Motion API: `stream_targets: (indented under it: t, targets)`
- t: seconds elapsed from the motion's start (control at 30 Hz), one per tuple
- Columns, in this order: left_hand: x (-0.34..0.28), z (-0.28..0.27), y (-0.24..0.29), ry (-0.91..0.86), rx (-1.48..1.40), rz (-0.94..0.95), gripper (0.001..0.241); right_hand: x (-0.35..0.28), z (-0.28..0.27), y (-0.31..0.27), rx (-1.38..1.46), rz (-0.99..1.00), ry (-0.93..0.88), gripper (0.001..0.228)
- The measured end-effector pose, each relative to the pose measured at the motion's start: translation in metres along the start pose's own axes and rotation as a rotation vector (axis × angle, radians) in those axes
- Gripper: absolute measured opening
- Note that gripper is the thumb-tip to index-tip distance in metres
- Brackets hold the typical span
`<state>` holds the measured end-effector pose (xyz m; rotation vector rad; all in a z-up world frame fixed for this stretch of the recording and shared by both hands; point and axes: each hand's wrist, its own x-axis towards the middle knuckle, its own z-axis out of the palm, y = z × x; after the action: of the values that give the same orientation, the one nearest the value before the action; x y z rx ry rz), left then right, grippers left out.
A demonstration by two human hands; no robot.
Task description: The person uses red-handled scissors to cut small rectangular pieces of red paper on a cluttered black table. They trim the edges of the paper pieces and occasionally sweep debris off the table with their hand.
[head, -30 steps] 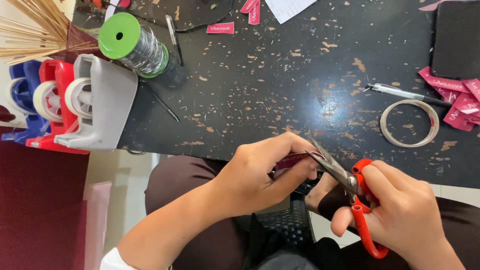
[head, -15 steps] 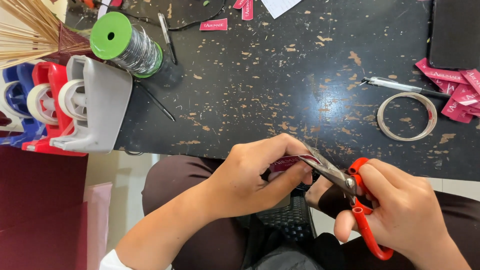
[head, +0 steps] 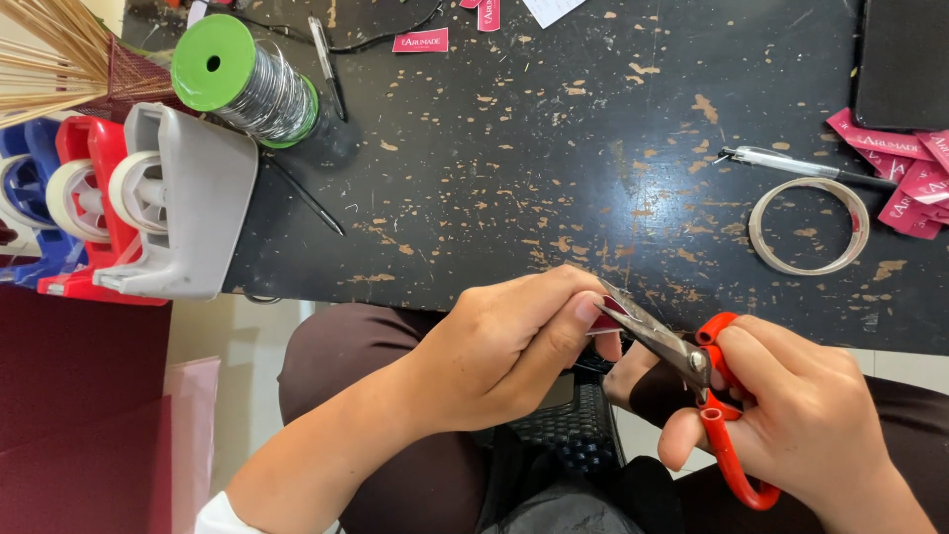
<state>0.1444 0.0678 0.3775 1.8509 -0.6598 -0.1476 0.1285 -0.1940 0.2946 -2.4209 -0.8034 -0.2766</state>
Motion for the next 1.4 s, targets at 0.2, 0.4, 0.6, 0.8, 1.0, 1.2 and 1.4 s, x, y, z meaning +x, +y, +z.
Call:
stream_targets:
  t: [0.2,0.4,0.6,0.8,1.0,1.2,1.4]
  targets:
    - [0.0,0.0,-0.001,0.003,0.002,0.027,0.031,-0.003,0.001,0.002,-0.032,0.013,0.0,0.076]
    - [0.001,-0.001,-0.001,0.001,0.011,0.042,0.033,-0.002,-0.002,0.001,-0.045,0.029,-0.008,0.073]
    - [-0.001,0.001,-0.005,0.005,0.046,0.029,0.03,0.004,-0.005,-0.004,-0.027,0.001,0.051,0.066]
    - [-0.001,0.0,-0.005,-0.024,0.069,-0.018,0.029,0.0,-0.004,-0.001,-0.055,0.004,0.054,0.041]
    - [0.009,0.0,-0.002,0.021,-0.134,-0.246,0.028,-0.007,0.009,0.018,0.083,0.143,-0.03,0.063]
    - [0.014,0.007,-0.005,0.145,-0.197,-0.413,0.033,0.003,0.009,0.02,0.117,0.383,-0.078,0.055]
    - [0.014,0.017,-0.023,-0.006,-0.013,-0.38,0.043,0.037,0.002,-0.016,0.317,0.546,0.027,0.039]
